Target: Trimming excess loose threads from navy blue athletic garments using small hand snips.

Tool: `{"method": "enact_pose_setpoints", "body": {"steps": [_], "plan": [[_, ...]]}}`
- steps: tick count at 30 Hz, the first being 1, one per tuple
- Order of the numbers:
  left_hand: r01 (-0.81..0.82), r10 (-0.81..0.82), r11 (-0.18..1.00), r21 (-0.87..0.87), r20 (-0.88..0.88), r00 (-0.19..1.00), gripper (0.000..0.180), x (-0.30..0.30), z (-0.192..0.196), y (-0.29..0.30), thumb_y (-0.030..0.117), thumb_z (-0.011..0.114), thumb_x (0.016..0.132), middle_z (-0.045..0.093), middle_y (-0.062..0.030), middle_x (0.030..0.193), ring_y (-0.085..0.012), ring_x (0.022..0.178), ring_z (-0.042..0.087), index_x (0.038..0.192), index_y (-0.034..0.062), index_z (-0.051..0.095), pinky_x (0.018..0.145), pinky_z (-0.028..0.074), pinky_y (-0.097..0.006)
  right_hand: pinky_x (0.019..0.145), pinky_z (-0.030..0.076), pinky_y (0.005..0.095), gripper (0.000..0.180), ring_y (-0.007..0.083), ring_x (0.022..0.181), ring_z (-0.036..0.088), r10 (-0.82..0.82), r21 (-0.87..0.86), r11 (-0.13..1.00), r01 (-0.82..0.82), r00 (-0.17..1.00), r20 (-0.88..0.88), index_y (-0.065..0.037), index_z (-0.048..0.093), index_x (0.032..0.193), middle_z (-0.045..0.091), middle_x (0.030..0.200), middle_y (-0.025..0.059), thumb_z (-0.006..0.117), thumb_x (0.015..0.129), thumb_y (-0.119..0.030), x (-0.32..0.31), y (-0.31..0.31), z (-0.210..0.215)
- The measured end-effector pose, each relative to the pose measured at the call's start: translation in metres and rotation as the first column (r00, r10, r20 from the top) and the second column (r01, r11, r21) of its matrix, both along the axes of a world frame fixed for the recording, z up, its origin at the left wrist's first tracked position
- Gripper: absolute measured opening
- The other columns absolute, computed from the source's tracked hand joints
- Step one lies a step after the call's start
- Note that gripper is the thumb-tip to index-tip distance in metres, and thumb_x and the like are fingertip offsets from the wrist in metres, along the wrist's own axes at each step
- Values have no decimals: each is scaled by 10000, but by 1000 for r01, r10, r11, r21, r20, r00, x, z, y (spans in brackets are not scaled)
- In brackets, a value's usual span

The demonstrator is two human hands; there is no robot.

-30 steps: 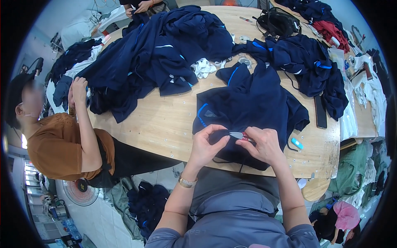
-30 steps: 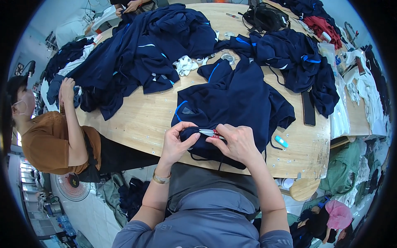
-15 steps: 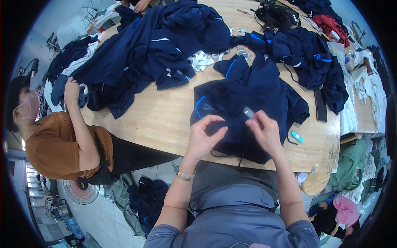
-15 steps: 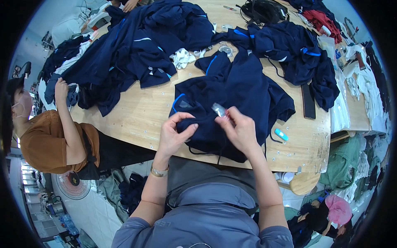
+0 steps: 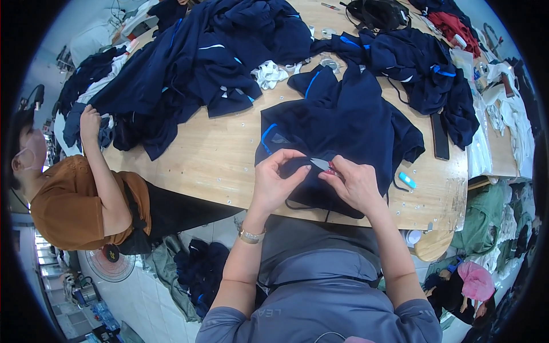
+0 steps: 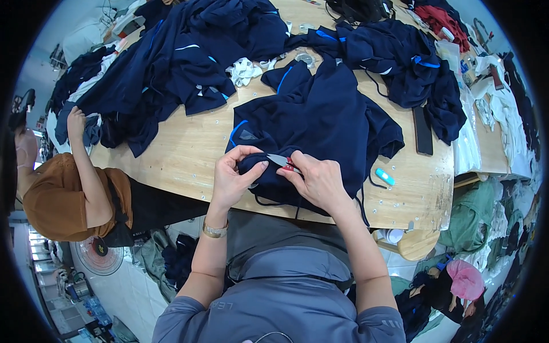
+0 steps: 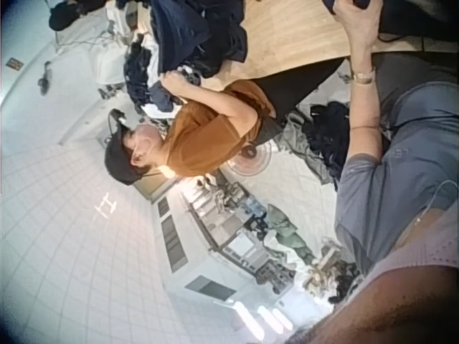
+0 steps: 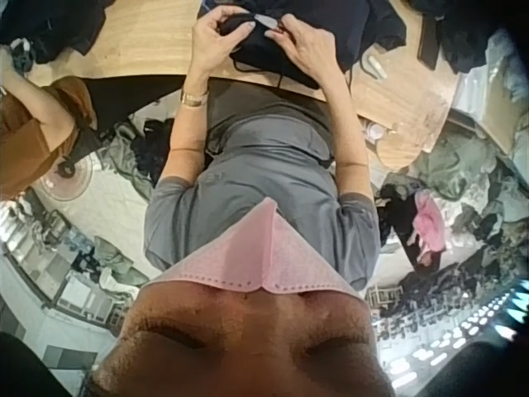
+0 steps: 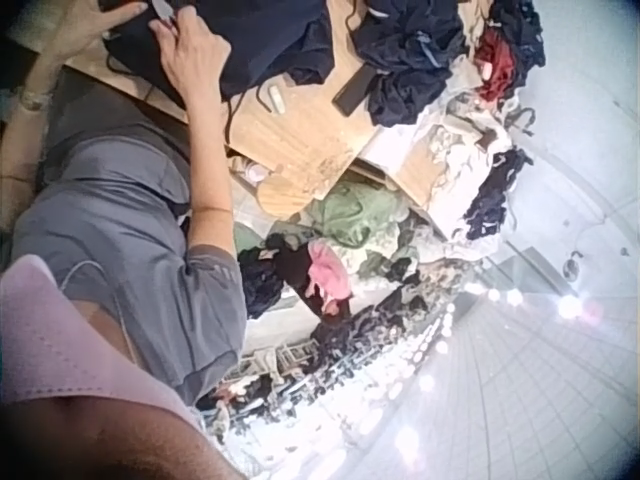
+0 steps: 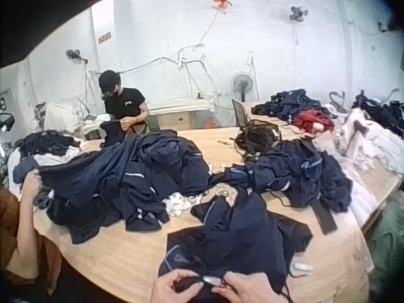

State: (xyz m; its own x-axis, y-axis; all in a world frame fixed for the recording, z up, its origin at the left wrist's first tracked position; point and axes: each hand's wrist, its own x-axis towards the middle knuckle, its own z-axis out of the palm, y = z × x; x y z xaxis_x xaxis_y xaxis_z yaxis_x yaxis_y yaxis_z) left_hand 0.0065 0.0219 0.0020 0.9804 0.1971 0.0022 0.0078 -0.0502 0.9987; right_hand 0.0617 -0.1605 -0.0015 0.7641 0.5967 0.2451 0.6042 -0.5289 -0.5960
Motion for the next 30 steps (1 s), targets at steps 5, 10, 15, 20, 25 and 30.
{"method": "enact_pose_setpoints", "body": {"steps": [5, 10, 15, 20, 25, 30], "plan": [[-6, 6, 999, 43, 11, 1000, 187, -2, -4, 2, -4, 678, 766, 604, -5, 805, -24, 713, 530, 931, -17, 592, 633, 424, -147, 467, 393, 326, 315, 258, 511, 537, 15, -22, 1000, -14, 998, 56, -67, 482, 731, 527, 598, 79, 635, 798, -335, -3, 0, 4], [-3, 3, 998, 56, 7, 1000, 183, -1, -2, 1, -2, 676, 768, 603, -1, 797, -23, 702, 527, 931, -15, 594, 624, 423, -148, 468, 384, 330, 312, 252, 499, 526, 42, -63, 997, -35, 993, 108, -79, 480, 742, 511, 610, 61, 625, 803, -349, -1, 1, 5], [-2, 3, 998, 71, -3, 1000, 177, -3, -1, 0, 14, 671, 747, 654, -43, 827, -78, 764, 600, 916, -10, 623, 700, 474, -212, 466, 384, 332, 316, 253, 503, 531, 57, -78, 996, -48, 992, 110, -85, 477, 741, 512, 605, 63, 622, 803, -359, -2, 3, 8], [7, -5, 994, 114, -17, 1000, 180, -4, 2, -4, 23, 679, 742, 654, -44, 827, -85, 765, 603, 911, -4, 624, 710, 472, -215, 475, 391, 338, 288, 272, 521, 547, 52, -49, 998, -48, 996, 76, -65, 492, 762, 519, 590, 82, 625, 810, -316, -1, 1, 5], [-69, 56, 986, 153, 91, 994, 173, 4, -17, 9, 56, 704, 733, 638, -48, 832, -121, 804, 591, 873, 10, 612, 746, 461, -255, 486, 382, 299, 246, 182, 484, 484, -233, 323, 882, 343, 913, -334, -29, 458, 792, 482, 563, 85, 590, 865, -223, 5, -12, -7], [-515, 294, 514, 686, 423, 857, 249, 12, -18, 36, 187, 706, 761, 634, -120, 870, -263, 810, 603, 930, 32, 608, 727, 464, -325, 461, 337, 260, 363, 115, 477, 395, -379, 284, 817, 502, 839, -391, -38, 411, 793, 424, 549, 31, 669, 817, -293, -2, -48, -26]]}}
